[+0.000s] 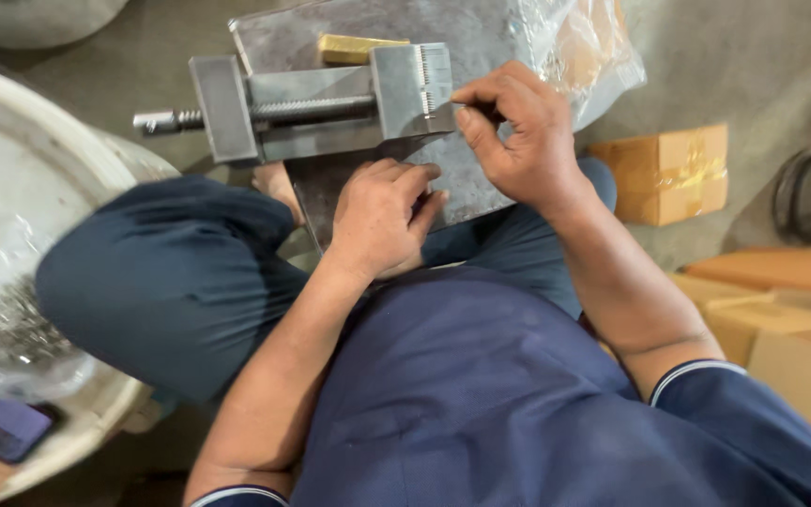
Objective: The person sits on the floor and uses a metal press tool to assemble small metal components. They repeatedly pick up parts, place them into the press, and tighten the screw mechanism to secure them. The person also adjusts the press and transfers finished parts into a nearby container.
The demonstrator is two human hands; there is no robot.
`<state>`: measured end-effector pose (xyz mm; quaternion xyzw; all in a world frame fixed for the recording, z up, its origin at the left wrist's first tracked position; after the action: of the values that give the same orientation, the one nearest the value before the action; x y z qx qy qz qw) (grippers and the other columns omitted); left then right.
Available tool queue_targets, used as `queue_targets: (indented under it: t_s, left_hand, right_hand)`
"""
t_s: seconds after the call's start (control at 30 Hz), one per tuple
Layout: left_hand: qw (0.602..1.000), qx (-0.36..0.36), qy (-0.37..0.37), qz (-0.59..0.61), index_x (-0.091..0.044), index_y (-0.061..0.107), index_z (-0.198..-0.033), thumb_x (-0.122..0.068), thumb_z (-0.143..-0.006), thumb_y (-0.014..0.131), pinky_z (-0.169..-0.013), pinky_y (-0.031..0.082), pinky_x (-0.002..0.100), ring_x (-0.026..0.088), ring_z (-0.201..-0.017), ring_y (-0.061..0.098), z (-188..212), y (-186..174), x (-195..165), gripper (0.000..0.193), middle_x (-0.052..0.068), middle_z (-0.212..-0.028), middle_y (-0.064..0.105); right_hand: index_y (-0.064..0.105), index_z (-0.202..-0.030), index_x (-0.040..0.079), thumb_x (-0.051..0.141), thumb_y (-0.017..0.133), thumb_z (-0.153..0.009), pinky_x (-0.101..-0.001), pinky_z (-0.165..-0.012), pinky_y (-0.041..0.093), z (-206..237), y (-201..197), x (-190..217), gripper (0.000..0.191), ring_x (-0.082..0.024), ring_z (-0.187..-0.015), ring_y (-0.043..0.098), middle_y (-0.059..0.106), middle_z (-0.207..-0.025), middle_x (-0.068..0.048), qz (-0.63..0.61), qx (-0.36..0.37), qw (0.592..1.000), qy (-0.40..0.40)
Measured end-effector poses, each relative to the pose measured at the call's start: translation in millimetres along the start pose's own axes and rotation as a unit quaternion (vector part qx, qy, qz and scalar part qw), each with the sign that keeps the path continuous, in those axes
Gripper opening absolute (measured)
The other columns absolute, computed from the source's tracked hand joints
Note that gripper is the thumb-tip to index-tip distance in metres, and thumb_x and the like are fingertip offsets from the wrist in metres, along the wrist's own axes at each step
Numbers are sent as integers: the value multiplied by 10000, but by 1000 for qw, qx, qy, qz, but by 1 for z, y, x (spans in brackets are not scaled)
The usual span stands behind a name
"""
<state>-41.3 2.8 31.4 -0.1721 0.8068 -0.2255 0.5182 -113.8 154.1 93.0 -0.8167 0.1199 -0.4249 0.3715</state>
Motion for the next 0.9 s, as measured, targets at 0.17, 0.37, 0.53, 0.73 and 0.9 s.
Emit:
queue_targets:
  t_s: [0.17,0.37,0.53,0.73,0.9]
  left_hand:
    - [999,15,26,15,-33,706,-1071,-171,-914,753,-772,517,434,318,-832,657,-9,1,-13,214,89,-876,705]
    - [999,27,5,-26,-27,700,-1027,-126,-887,782,-743,501,416,298,-780,638,-17,12,-23,191,69,-837,687]
    - [998,31,-2,-58,-26,682,-1001,-117,-910,775,-726,497,400,275,-746,631,-21,25,-26,159,69,-819,669]
    - [996,35,-11,-77,-30,666,-964,-123,-925,762,-704,498,382,266,-730,621,-27,35,-32,139,74,-818,661]
    - [995,35,-21,-91,-30,665,-947,-136,-928,763,-689,491,378,262,-711,609,-30,39,-33,145,69,-799,654]
  right_hand:
    - [716,-1084,3,-9,714,-987,-306,-766,553,50,-39,-65,98,-224,-839,695,699,-1006,-125,-6,-106,992,66]
    - [735,-1099,3,29,671,-984,-295,-769,585,90,-84,-184,135,-211,-834,736,768,-948,-107,15,-243,939,243]
    - [718,-1175,38,148,771,-963,-405,-858,566,66,-81,-220,245,-318,-979,718,728,-1079,-158,114,-79,969,204]
    - [654,-1238,64,233,872,-779,-510,-855,494,25,-71,-240,536,-439,-1041,610,628,-1117,-220,173,24,956,235]
    - [666,-1138,55,157,831,-801,-510,-828,521,23,-58,-243,389,-435,-980,649,635,-1081,-206,207,33,945,250]
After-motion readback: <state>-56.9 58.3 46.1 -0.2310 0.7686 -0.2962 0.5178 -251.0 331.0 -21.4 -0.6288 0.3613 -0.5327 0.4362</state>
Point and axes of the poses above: each hand's wrist, its own z-axis away from the middle knuckle, its own y-axis out of the palm, x = y × z, the point moved 6 cm from there along -z, towards the middle knuckle
